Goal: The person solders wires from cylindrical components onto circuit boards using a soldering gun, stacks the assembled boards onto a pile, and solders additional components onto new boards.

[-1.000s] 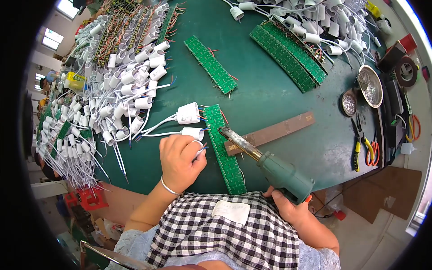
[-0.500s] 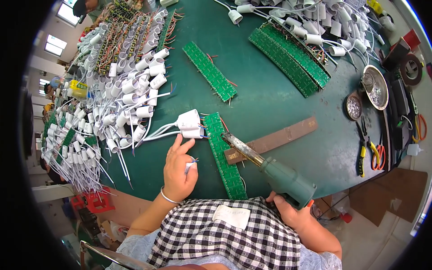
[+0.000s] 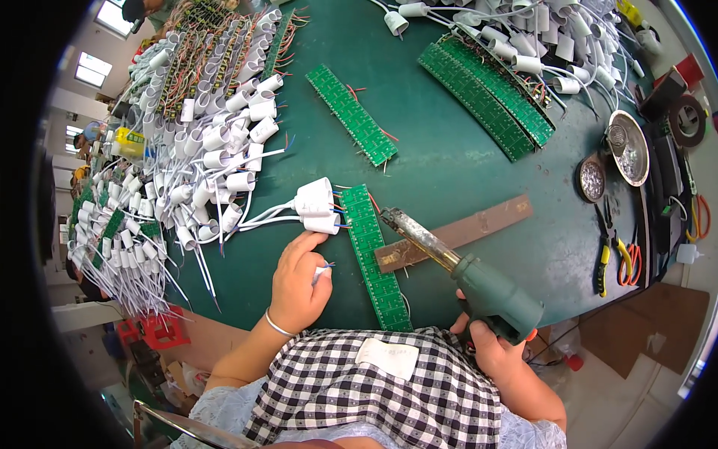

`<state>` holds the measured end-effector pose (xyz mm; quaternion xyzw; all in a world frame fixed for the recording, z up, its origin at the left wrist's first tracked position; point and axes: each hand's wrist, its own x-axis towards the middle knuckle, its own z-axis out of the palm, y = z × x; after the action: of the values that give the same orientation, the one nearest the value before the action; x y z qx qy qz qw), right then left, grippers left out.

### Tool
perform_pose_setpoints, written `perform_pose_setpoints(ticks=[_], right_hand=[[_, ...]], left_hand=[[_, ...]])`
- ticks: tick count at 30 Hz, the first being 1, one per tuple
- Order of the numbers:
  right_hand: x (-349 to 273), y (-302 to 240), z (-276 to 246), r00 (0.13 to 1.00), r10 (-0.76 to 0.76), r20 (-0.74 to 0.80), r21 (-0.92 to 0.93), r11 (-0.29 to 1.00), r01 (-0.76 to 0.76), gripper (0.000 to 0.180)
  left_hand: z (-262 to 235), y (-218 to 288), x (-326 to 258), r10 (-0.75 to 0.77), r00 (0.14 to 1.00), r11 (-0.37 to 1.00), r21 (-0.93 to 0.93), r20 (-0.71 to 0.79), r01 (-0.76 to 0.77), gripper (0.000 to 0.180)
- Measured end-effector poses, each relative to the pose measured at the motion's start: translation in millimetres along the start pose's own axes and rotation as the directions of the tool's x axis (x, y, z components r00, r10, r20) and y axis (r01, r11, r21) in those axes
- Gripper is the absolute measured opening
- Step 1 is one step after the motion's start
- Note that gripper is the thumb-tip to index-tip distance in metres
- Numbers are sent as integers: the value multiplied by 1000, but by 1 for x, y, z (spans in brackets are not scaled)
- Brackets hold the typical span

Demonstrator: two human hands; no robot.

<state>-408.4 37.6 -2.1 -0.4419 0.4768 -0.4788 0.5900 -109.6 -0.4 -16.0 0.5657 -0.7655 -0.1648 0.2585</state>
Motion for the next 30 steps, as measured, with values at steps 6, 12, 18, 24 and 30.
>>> perform_pose_setpoints(ticks=[6,12,18,24,30], right_hand=[[2,1,0,1000,-17,-4,41,999,17,43],[-1,2,1,997,-13,-70,5,1000,13,49],[-5,5,-7,999,-28,36,-17,999,29,48],[-8,4,-10,986,72,149,-139,989,-51,46],[-3,3,-3,982,139,126,-282,954,-99,34]], left_hand=[[4,-7,-3,-38,999,999,7,7,38,14],[2,-7,21,115,992,993,-26,-45,-116,13],[12,3,36,28,996,999,33,-87,-25,13],[19,6,41,-87,995,995,38,-51,89,12],[25,3,43,-119,985,992,24,-124,123,10]])
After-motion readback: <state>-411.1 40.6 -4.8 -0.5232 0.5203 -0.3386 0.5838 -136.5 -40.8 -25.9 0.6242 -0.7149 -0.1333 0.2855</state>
